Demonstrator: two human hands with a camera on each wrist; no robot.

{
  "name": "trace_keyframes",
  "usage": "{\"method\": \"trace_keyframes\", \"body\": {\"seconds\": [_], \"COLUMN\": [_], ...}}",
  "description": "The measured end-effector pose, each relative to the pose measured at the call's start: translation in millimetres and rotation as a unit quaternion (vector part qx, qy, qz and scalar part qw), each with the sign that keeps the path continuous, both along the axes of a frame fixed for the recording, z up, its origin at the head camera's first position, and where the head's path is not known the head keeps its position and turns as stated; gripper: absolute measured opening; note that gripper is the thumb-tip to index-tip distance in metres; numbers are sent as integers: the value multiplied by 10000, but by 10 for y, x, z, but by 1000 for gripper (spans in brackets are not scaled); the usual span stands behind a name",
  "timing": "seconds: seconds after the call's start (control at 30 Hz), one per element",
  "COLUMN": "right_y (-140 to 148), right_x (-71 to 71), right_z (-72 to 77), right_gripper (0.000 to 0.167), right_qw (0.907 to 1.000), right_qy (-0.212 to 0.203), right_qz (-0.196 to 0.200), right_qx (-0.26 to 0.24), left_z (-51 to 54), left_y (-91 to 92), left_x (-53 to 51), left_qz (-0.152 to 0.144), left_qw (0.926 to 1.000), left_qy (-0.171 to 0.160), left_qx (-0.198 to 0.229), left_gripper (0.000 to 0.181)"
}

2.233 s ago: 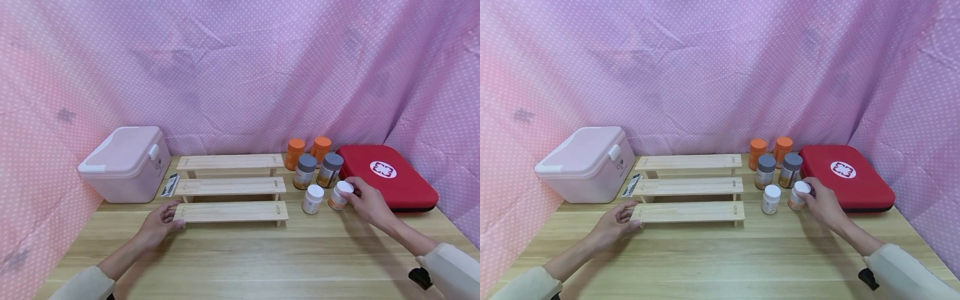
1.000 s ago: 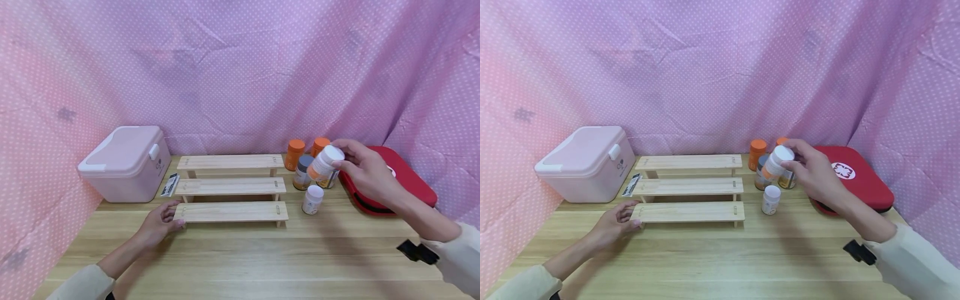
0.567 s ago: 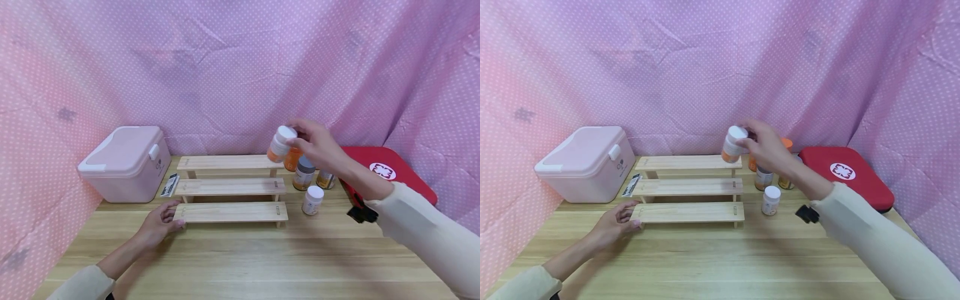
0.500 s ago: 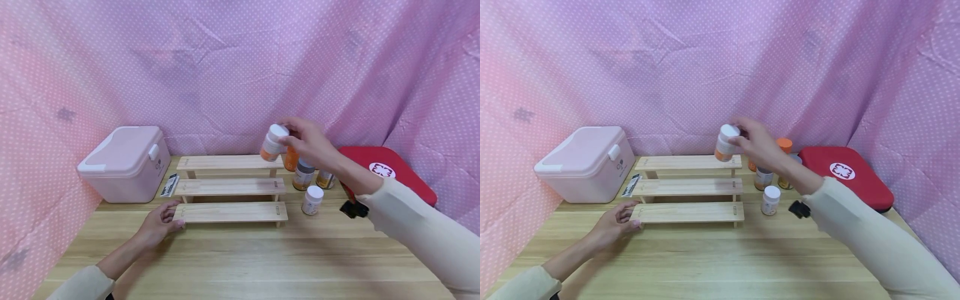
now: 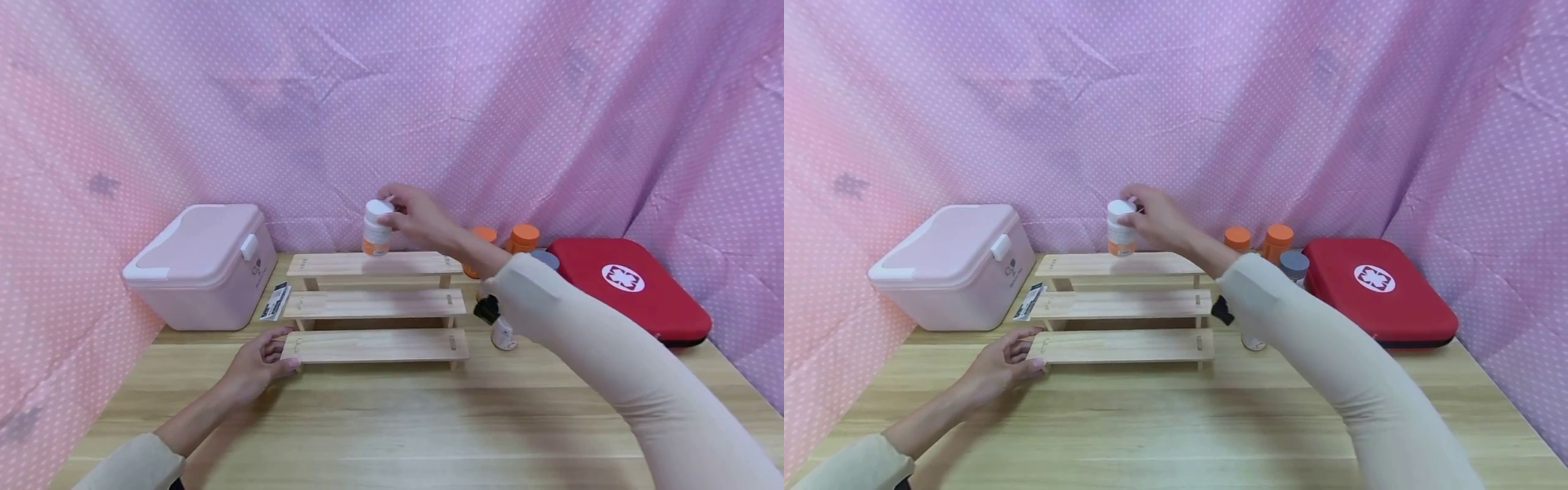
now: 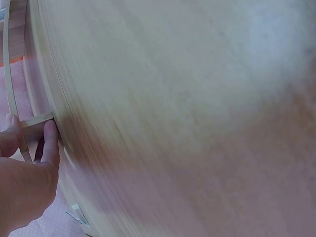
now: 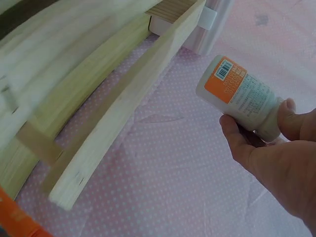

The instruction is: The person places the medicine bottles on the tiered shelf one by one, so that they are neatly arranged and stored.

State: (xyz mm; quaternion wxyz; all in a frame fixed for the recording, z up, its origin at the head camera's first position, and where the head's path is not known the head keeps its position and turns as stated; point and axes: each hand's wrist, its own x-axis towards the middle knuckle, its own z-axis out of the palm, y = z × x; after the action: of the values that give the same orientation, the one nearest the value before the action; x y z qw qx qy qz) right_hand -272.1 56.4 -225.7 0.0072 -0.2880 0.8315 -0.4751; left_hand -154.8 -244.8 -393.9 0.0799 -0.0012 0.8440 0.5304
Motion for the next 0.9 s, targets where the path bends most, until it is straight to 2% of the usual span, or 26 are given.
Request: {"method": "trace_keyframes", "body": {"seconds": [0.27,0.43,0.53,0.67,0.9], "right_y": [-301,-411,-465,-523,-577], "right_x": [-134,-156,-165,-167,-165], "right_z": [-88,-188,-231,-252,-241], "right_gripper": [30,30,30,29,27], "right_qw": [9997,9994,9985,9975,9965], "right_qy": [-171,-270,-491,-618,-609], "right_qz": [105,70,135,177,184], "right_qx": [105,220,197,289,533], "left_z": [1,-2,2,12,27], "left_y": [15,17,10,4,3], "left_x": [-11,-11,-5,3,13], "left_qz": [-27,-15,-18,-19,15], "left_qw": [9998,10000,10000,10000,10000], "left_qy": [6,-11,-18,-37,-85], "left_qx": [185,80,-7,-86,8], "left_gripper": [70,69,68,67,67]}}
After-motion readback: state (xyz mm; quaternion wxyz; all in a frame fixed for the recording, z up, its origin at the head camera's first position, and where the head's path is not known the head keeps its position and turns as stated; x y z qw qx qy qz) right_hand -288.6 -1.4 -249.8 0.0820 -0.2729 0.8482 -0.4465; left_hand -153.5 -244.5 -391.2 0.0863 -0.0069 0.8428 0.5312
